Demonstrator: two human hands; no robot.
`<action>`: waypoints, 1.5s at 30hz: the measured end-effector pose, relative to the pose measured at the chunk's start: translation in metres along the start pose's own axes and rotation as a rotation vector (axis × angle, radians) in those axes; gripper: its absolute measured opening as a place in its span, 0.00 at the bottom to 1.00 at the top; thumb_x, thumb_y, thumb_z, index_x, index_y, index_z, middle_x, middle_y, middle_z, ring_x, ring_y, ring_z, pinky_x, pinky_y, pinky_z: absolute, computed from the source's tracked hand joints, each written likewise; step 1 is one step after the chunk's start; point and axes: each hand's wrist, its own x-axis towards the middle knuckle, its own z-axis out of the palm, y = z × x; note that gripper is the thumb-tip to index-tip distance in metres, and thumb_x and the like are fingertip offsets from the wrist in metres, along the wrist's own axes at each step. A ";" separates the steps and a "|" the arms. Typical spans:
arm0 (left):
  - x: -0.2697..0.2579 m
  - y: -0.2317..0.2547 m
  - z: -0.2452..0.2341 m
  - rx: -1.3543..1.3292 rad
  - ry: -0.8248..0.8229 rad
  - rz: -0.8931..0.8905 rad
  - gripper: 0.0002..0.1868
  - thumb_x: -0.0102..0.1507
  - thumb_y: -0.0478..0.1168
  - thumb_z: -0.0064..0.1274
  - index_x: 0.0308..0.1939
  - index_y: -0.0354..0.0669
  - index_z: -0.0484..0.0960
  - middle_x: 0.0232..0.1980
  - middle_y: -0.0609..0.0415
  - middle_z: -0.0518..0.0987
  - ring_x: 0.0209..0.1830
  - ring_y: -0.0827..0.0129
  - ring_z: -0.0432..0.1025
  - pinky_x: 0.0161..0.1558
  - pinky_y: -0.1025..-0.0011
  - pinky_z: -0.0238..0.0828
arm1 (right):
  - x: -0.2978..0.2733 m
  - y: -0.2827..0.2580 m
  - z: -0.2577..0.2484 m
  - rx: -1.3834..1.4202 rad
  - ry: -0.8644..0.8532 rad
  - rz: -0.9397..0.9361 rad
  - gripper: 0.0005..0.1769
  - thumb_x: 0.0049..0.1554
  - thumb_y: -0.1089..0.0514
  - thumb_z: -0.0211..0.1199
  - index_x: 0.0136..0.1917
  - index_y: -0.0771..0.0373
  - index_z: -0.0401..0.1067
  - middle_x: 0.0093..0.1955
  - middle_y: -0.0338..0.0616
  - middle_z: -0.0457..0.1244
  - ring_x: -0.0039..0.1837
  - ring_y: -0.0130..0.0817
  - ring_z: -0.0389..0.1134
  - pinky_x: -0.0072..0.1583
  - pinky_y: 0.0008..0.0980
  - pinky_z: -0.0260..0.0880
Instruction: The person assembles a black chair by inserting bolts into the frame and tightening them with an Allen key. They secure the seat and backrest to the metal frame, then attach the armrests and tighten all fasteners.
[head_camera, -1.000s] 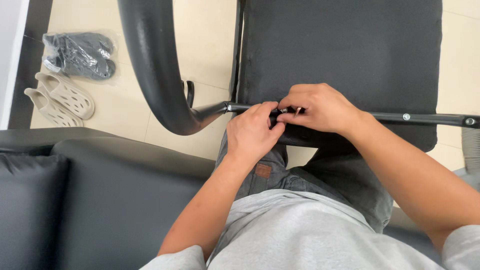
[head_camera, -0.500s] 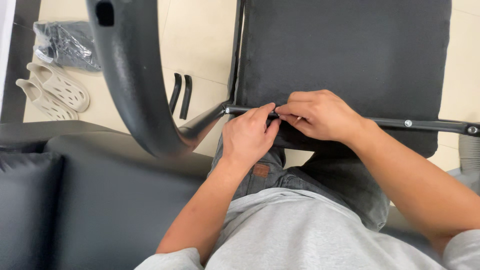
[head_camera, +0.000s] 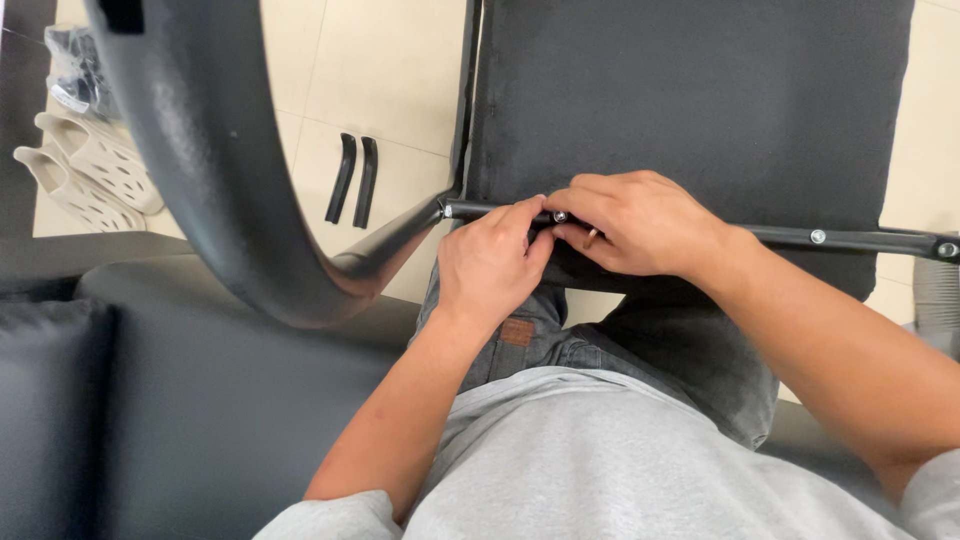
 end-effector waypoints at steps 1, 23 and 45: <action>0.000 0.000 0.001 0.009 -0.009 -0.006 0.17 0.58 0.44 0.63 0.50 0.45 0.85 0.39 0.57 0.85 0.30 0.64 0.79 0.32 0.66 0.75 | 0.000 0.000 -0.001 -0.002 0.005 -0.035 0.11 0.55 0.59 0.67 0.51 0.64 0.75 0.39 0.45 0.65 0.39 0.47 0.68 0.39 0.44 0.68; -0.008 -0.006 0.005 0.126 0.041 0.062 0.19 0.58 0.46 0.66 0.51 0.45 0.86 0.34 0.56 0.82 0.29 0.59 0.78 0.29 0.62 0.73 | -0.002 0.002 0.015 -0.120 0.043 -0.002 0.13 0.59 0.52 0.69 0.44 0.62 0.72 0.38 0.43 0.65 0.38 0.45 0.69 0.39 0.42 0.69; -0.021 -0.115 -0.002 -0.440 -0.158 -0.042 0.65 0.32 0.54 0.86 0.63 0.38 0.61 0.60 0.50 0.63 0.63 0.61 0.64 0.69 0.64 0.65 | -0.010 0.006 0.012 -0.020 0.012 0.069 0.09 0.57 0.55 0.70 0.48 0.60 0.78 0.40 0.38 0.67 0.36 0.36 0.71 0.38 0.36 0.68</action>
